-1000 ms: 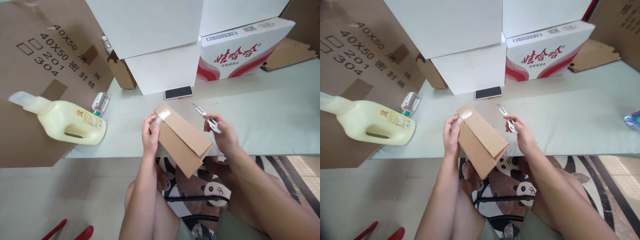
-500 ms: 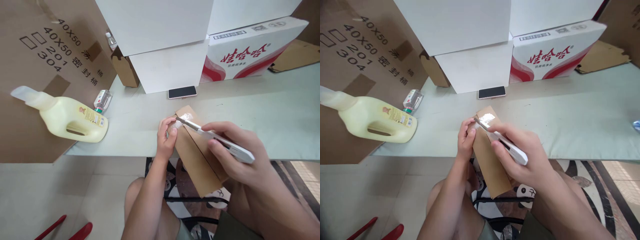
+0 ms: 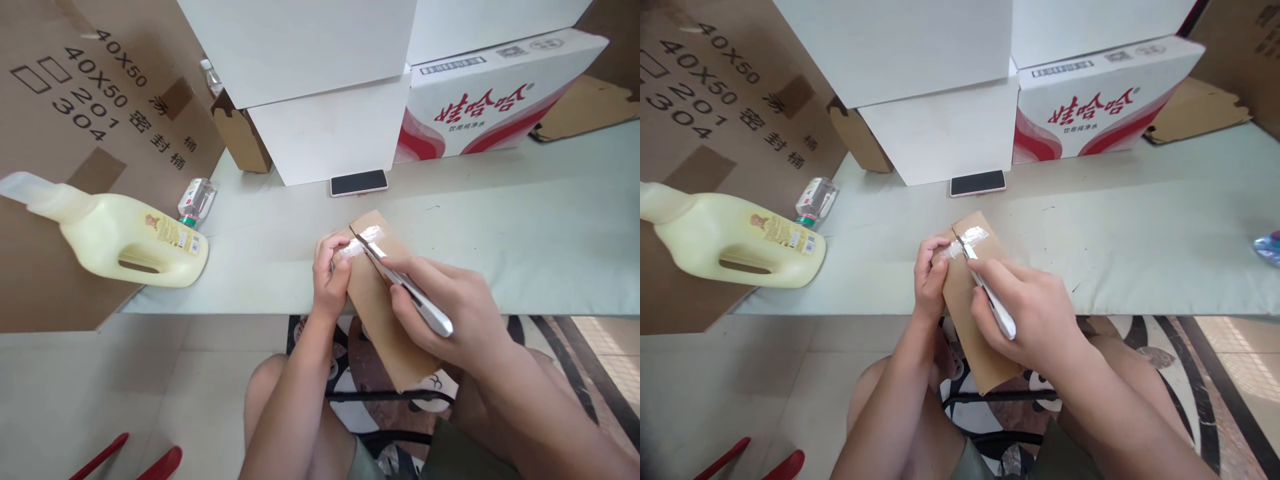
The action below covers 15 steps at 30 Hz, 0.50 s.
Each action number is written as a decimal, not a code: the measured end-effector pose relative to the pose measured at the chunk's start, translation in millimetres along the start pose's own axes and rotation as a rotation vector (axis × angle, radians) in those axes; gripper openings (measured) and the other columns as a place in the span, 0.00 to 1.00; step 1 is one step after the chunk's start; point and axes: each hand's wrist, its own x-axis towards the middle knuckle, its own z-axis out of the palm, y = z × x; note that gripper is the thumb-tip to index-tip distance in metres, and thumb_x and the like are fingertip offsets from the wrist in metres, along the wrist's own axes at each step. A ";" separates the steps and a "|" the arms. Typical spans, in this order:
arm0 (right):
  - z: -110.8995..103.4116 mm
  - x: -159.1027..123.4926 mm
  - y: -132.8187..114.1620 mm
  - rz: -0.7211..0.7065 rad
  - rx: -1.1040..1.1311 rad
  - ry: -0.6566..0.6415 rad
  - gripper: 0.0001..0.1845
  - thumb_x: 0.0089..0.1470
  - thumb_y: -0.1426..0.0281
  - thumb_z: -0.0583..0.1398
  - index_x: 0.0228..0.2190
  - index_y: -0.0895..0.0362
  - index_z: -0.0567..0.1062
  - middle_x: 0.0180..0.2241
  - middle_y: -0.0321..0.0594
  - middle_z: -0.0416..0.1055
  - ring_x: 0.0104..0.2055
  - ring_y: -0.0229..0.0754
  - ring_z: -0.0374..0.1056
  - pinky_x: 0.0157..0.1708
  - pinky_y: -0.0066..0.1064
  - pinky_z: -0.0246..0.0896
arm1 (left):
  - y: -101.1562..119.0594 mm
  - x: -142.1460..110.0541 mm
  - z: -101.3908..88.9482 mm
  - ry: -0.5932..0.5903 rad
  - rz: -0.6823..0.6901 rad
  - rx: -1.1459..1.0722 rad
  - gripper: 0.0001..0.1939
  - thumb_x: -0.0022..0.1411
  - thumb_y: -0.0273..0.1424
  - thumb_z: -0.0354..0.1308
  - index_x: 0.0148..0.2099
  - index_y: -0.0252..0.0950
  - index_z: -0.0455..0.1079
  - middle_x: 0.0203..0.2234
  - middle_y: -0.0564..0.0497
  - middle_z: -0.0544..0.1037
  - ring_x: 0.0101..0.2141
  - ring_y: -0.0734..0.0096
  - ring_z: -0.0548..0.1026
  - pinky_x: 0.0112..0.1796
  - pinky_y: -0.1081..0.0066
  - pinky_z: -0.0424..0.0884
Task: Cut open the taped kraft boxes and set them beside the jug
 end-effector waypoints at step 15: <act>-0.1 -4.9 1.8 -0.078 -0.089 0.039 0.10 0.59 0.74 0.54 0.41 0.56 0.73 0.26 0.33 0.71 0.21 0.33 0.63 0.21 0.27 0.53 | 1.4 -2.5 4.8 0.049 -0.032 -0.033 0.16 0.67 0.45 0.51 0.49 0.41 0.70 0.46 0.45 0.74 0.50 0.56 0.72 0.52 0.59 0.67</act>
